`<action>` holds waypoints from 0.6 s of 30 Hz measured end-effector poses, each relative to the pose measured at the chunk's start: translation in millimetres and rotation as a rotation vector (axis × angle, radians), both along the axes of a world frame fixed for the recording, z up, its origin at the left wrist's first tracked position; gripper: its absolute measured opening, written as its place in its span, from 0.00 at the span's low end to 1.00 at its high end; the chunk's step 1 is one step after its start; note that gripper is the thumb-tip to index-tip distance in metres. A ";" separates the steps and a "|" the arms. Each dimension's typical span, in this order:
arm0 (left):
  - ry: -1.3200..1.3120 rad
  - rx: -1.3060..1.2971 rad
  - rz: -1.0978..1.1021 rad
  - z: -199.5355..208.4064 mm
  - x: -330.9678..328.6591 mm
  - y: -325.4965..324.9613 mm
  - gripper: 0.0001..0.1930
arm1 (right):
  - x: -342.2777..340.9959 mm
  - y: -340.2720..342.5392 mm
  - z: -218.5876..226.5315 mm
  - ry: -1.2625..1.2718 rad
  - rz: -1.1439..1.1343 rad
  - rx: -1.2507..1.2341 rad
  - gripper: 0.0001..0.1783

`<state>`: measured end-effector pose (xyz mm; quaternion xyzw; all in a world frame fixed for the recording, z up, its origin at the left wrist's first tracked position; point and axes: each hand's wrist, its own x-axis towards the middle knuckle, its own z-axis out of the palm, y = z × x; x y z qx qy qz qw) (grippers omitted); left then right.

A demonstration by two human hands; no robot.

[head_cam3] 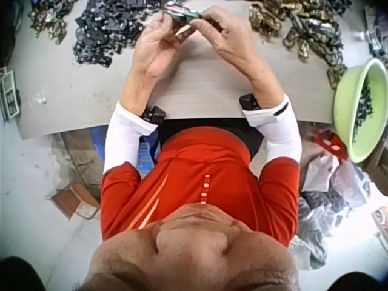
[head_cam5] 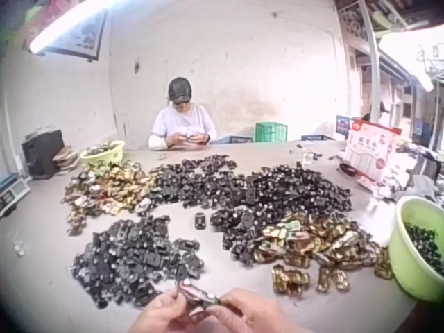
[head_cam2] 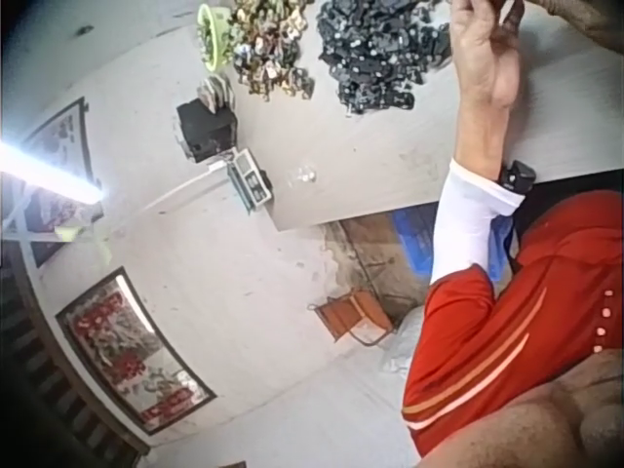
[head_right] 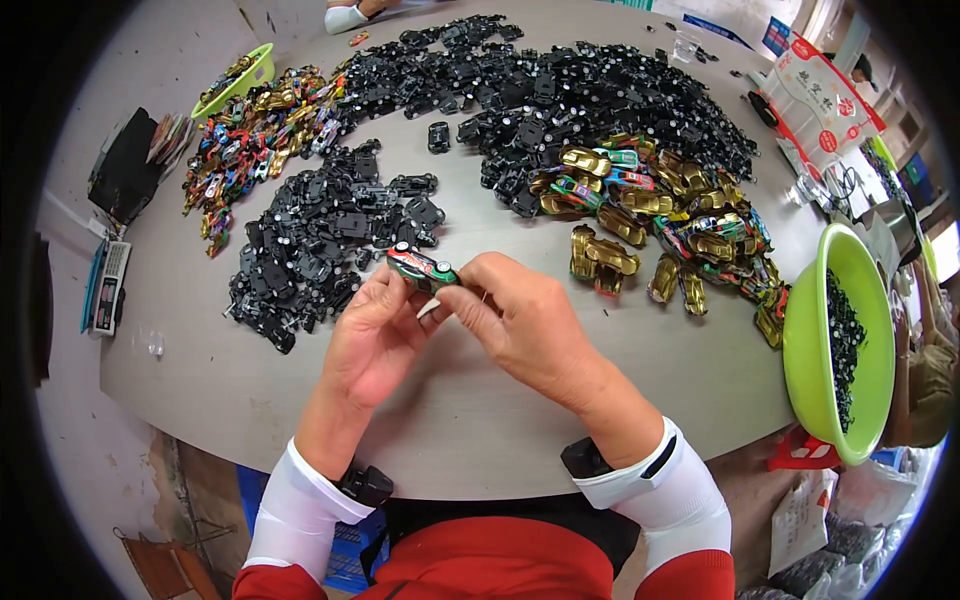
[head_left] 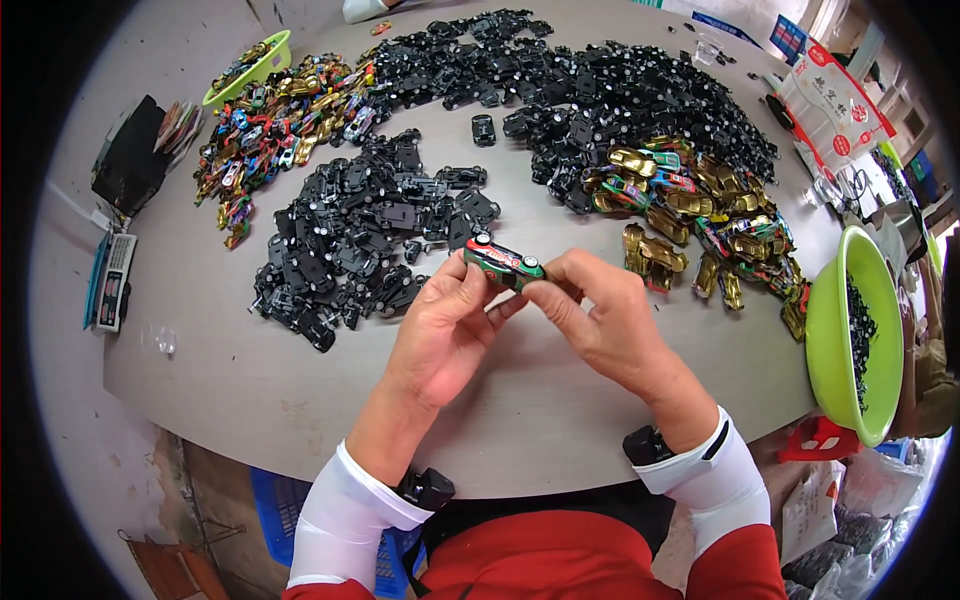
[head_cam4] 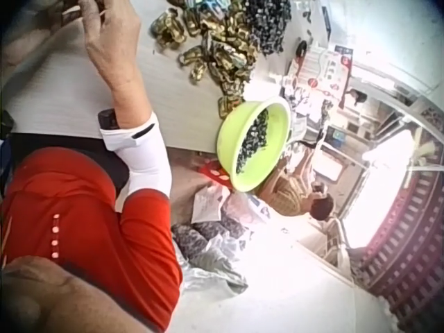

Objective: Assembling parts of small toy cars at a factory table.

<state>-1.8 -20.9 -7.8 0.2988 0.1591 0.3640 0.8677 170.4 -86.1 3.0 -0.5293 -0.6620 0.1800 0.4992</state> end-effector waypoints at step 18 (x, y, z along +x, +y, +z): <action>0.365 0.107 0.047 7.8 -2.9 -1.6 0.14 | -0.2 3.0 1.1 0.848 0.069 -0.520 0.21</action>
